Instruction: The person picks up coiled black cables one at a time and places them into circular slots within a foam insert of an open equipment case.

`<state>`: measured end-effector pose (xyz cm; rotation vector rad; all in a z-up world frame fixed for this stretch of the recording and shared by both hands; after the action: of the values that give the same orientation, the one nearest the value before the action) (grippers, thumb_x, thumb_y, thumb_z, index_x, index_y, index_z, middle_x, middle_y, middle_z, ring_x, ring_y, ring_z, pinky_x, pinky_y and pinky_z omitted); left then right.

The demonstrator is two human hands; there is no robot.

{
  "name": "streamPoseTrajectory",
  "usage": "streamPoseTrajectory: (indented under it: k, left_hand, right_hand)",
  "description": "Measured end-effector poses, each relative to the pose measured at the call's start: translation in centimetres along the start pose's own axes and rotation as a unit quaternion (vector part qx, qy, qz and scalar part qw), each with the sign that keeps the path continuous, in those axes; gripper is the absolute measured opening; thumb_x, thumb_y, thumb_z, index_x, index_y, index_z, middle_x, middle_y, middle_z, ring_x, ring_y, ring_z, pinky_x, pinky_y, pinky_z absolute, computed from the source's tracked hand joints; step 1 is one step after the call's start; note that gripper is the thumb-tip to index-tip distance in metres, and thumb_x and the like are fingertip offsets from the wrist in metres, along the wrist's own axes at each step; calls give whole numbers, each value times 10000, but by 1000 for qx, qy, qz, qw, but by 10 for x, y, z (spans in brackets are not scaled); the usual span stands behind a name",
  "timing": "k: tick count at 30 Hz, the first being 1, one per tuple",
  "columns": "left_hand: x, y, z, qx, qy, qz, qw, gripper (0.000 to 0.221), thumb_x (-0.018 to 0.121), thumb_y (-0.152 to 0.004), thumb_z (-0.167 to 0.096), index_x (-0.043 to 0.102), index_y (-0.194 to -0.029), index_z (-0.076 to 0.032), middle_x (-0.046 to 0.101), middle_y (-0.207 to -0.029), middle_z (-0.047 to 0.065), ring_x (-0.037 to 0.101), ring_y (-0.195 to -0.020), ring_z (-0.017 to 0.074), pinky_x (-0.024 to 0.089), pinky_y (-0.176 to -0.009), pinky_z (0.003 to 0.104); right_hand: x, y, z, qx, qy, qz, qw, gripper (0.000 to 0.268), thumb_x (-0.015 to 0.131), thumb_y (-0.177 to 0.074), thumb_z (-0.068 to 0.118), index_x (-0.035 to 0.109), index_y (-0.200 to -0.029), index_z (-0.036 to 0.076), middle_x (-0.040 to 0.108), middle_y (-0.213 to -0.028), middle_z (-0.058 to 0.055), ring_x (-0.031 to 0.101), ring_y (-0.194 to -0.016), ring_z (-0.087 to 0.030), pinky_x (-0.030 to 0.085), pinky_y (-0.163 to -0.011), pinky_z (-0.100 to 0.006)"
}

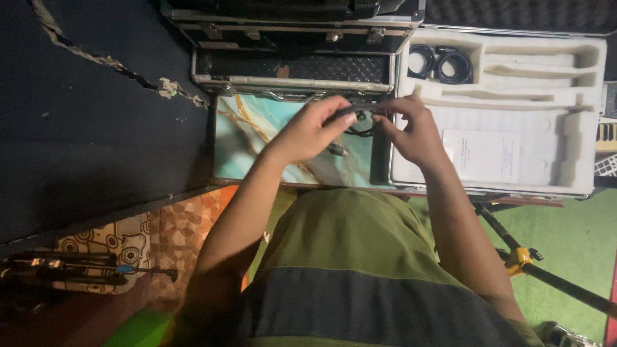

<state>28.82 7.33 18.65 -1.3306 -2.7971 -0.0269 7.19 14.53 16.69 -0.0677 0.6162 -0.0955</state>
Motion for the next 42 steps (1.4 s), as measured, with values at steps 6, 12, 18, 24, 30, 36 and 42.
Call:
streamPoseTrajectory:
  k: [6,12,18,24,30,36,42]
  left_hand:
    - [-16,-2,-38,-21,31,-13,999,191,583,-1074,-233,656,-1117,-61,613,-909,-82,504,-735,4,428,-642,197]
    - [-25,-13,-70,24,144,-23,989,167,581,-1111,-202,635,-1130,-46,488,-812,-84,362,-644,0,305,-590,204]
    - [-33,-22,-87,76,234,-44,968,152,580,-1121,-192,606,-1124,-43,420,-742,-69,342,-626,35,299,-606,236]
    - [-40,-23,-93,130,251,-83,956,215,558,-1149,-236,588,-1180,-25,380,-749,-53,322,-647,47,308,-650,253]
    - [-29,-29,-84,122,233,-69,962,269,521,-1150,-305,559,-1175,-39,380,-779,-37,387,-716,75,338,-684,253]
    - [-23,-31,-66,104,175,-86,975,324,469,-1159,-351,575,-1159,-45,384,-814,-47,409,-746,74,342,-680,228]
    - [-19,-28,-52,138,145,-81,976,299,496,-1146,-332,581,-1171,-46,560,-982,-18,494,-829,91,464,-746,268]
  right_hand:
    - [-11,-3,10,-3,-117,-7,993,209,762,-1002,114,668,-1119,-32,650,-1043,-65,592,-1025,-150,480,-934,-301]
    - [-16,-7,21,34,-253,43,966,188,676,-1018,88,601,-1169,6,692,-1115,-19,657,-1100,-89,520,-1008,-268]
    - [-15,-11,23,-24,-280,25,959,57,562,-1105,50,543,-1155,29,634,-1057,-17,629,-1023,-116,533,-947,-292]
    - [-35,-11,30,-28,-369,-40,928,128,588,-1117,75,498,-1205,54,587,-1018,-2,622,-921,-108,515,-839,-273]
    - [-57,-11,60,-58,-415,-95,903,165,542,-1158,167,526,-1268,45,608,-967,-25,595,-750,-113,507,-692,-268]
    - [-64,-14,78,-89,-467,-59,878,195,526,-1236,206,520,-1313,26,485,-800,-3,411,-695,-80,387,-684,-244]
    - [-61,-16,93,-100,-510,-52,853,183,534,-1235,218,515,-1301,48,456,-782,0,364,-667,-68,323,-643,-227]
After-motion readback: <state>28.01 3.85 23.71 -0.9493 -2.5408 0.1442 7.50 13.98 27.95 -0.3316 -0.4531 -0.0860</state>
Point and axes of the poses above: each hand's wrist, its own y-axis away from the middle knuckle, its own x-axis out of the palm, z = x × y, the point moved 3 cm from there along -y, towards the middle knuckle
